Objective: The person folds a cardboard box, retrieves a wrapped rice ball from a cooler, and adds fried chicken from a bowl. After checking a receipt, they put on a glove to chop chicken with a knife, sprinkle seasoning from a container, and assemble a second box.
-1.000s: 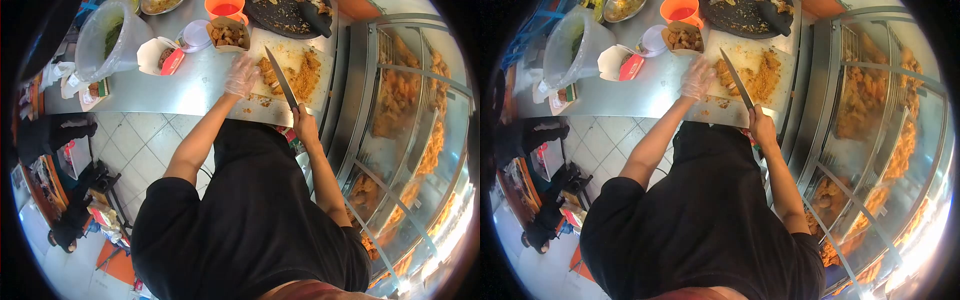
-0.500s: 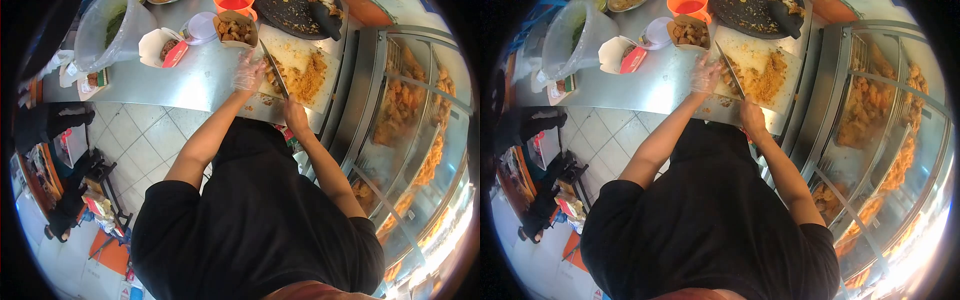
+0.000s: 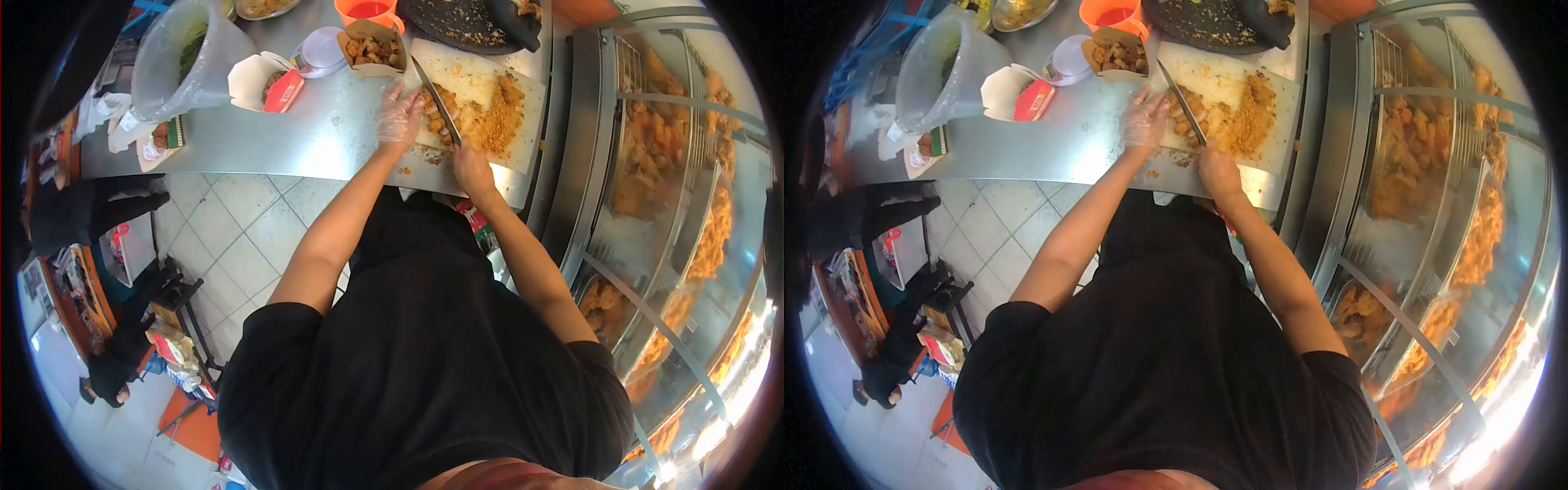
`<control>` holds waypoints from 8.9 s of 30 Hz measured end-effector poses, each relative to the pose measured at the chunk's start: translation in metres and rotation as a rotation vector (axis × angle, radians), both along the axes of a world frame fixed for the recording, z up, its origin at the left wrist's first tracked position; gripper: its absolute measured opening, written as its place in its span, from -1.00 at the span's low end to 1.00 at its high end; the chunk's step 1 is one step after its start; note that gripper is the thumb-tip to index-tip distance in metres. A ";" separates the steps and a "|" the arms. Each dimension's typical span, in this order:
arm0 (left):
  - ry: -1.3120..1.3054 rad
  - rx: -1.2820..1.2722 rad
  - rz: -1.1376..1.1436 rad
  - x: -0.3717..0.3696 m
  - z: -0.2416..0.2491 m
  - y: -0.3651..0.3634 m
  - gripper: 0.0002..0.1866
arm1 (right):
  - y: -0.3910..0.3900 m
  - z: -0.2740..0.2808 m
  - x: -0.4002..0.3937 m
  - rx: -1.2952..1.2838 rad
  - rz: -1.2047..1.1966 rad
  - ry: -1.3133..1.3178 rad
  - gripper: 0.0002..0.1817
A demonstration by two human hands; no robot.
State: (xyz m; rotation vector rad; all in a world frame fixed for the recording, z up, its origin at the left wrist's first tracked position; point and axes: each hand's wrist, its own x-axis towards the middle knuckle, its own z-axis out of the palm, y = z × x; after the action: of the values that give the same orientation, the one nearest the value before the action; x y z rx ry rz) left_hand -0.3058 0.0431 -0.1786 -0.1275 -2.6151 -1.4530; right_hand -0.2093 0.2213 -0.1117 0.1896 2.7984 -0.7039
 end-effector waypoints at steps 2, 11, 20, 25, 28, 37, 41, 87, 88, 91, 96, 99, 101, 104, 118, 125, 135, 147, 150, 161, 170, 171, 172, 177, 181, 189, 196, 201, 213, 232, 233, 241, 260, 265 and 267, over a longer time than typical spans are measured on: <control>-0.004 -0.027 -0.015 0.006 0.001 -0.002 -0.63 | 0.006 0.006 0.026 0.031 -0.044 -0.074 -0.71; 0.039 -0.211 -0.013 0.006 0.007 -0.002 -0.68 | 0.001 0.004 -0.012 -0.013 0.013 0.024 -0.73; -0.155 -0.114 0.030 0.001 0.037 0.014 -0.47 | -0.001 0.007 -0.005 -0.011 0.014 0.058 -0.75; -0.136 -0.208 -0.109 0.007 0.023 0.000 -0.06 | 0.007 0.008 0.030 -0.004 -0.062 -0.019 -0.72; -0.097 -0.439 -0.265 0.021 0.034 -0.001 0.25 | 0.016 0.014 0.044 -0.027 -0.069 -0.082 -0.71; -0.020 -0.911 -0.596 -0.001 0.102 0.028 0.40 | 0.075 0.046 0.095 -0.162 -0.309 0.056 -0.71; 0.012 -0.722 -0.609 -0.012 0.077 0.044 0.14 | 0.084 0.040 0.095 -0.027 -0.335 0.016 -0.70; -0.531 1.248 -0.305 -0.094 0.275 -0.229 -0.64 | -0.146 0.208 -0.075 -0.117 0.332 0.404 -0.77; -0.502 1.136 -0.373 -0.094 0.277 -0.225 -0.64 | -0.154 0.194 -0.051 -0.139 0.305 0.378 -0.81; -0.475 0.642 -0.895 -0.084 0.284 -0.196 -0.64 | -0.181 0.137 -0.005 -0.149 0.195 0.305 -0.88; -0.384 -0.367 -1.159 -0.059 0.213 -0.138 -0.68 | -0.216 0.044 0.028 -0.094 0.189 0.328 -0.88; -0.402 -0.893 -1.189 -0.054 0.192 -0.115 -0.43 | -0.238 0.005 0.035 -0.255 -0.111 0.208 -0.74; -0.439 -1.058 -1.205 -0.052 0.182 -0.101 -0.45 | -0.235 0.006 0.040 -0.164 0.026 0.438 -0.78; -0.308 -1.121 -1.196 -0.042 0.165 -0.087 -0.47 | -0.236 0.011 0.040 -0.160 -0.015 0.261 -0.84; 0.144 -1.375 -1.034 -0.013 0.149 -0.075 -0.73 | -0.108 0.085 0.397 -0.160 -0.927 1.146 -0.74; -0.083 -1.637 -0.846 0.004 0.202 -0.060 -0.71 | -0.026 0.055 0.620 0.760 -1.813 0.785 0.20; 0.209 -0.592 -1.028 0.140 0.266 0.018 -0.75 | -0.004 0.052 0.661 0.328 -1.928 0.920 0.15; -0.428 0.164 -1.502 0.275 0.080 0.020 -0.52 | -0.119 0.047 0.603 0.335 -1.752 1.010 0.10; -1.298 -0.115 -1.274 0.316 0.113 0.017 -0.31 | -0.146 0.043 0.551 0.026 -1.580 1.109 0.12; -2.000 0.870 -1.118 0.270 0.141 0.004 -0.30 | -0.147 0.155 0.364 -0.142 -0.728 0.959 -0.23; -1.875 1.390 -1.034 0.199 0.149 -0.049 -0.32 | -0.146 0.226 0.297 -0.051 -0.538 0.700 -0.65; -1.728 1.432 -1.100 0.197 0.149 -0.056 -0.30 | -0.148 0.230 0.282 -0.029 -0.514 0.703 -0.67; -1.690 1.422 -1.037 0.195 0.148 -0.067 -0.28 | -0.150 0.228 0.272 -0.094 -0.492 0.715 -0.69; -1.537 1.455 -0.757 0.200 0.132 -0.123 -0.31 | -0.159 0.225 0.245 -0.264 -0.233 0.690 -0.71; -1.363 1.591 -0.513 0.215 0.138 -0.180 -0.40 | -0.180 0.218 0.223 -0.243 0.129 0.665 -0.67; -1.233 1.767 -0.292 0.197 0.093 -0.294 -0.40 | -0.255 0.200 0.165 -0.323 0.235 0.420 -0.76; -1.190 1.741 -0.231 0.113 0.089 -0.395 -0.40 | -0.355 0.189 0.070 -0.330 0.086 0.294 -0.78; -1.176 1.815 -0.231 0.066 0.082 -0.454 -0.41 | -0.408 0.195 0.022 -0.354 0.051 0.280 -0.79; -1.153 1.793 -0.242 0.038 0.075 -0.488 -0.37 | -0.448 0.182 -0.004 -0.418 0.083 0.301 -0.78; -1.694 0.407 -1.315 0.203 0.146 -0.174 -0.24 | -0.315 0.128 0.330 -0.274 -0.990 0.861 0.12; -1.674 0.269 -1.358 0.231 0.141 -0.150 -0.23 | -0.306 0.129 0.363 -0.264 -1.070 0.899 0.12; -1.372 -0.287 -1.456 0.464 0.068 0.006 -0.34 | -0.180 0.101 0.616 0.237 -1.671 0.893 0.00; -1.141 -0.570 -1.720 0.511 0.049 0.094 -0.41 | -0.075 0.026 0.682 0.194 -1.839 0.933 -0.29; -0.472 -0.968 -2.324 0.446 -0.088 0.121 -0.39 | -0.213 -0.059 0.734 -0.078 -1.988 0.542 -0.68; 0.089 -1.217 -2.599 0.418 -0.167 0.137 -0.41 | -0.302 -0.136 0.788 -0.215 -2.232 -0.028 -0.49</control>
State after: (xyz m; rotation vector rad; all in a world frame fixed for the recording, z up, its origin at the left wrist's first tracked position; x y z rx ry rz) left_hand 0.1125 0.1806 -0.3460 2.0915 0.7043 -0.5930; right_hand 0.5791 -0.0809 -0.2475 3.0577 1.1695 -1.0369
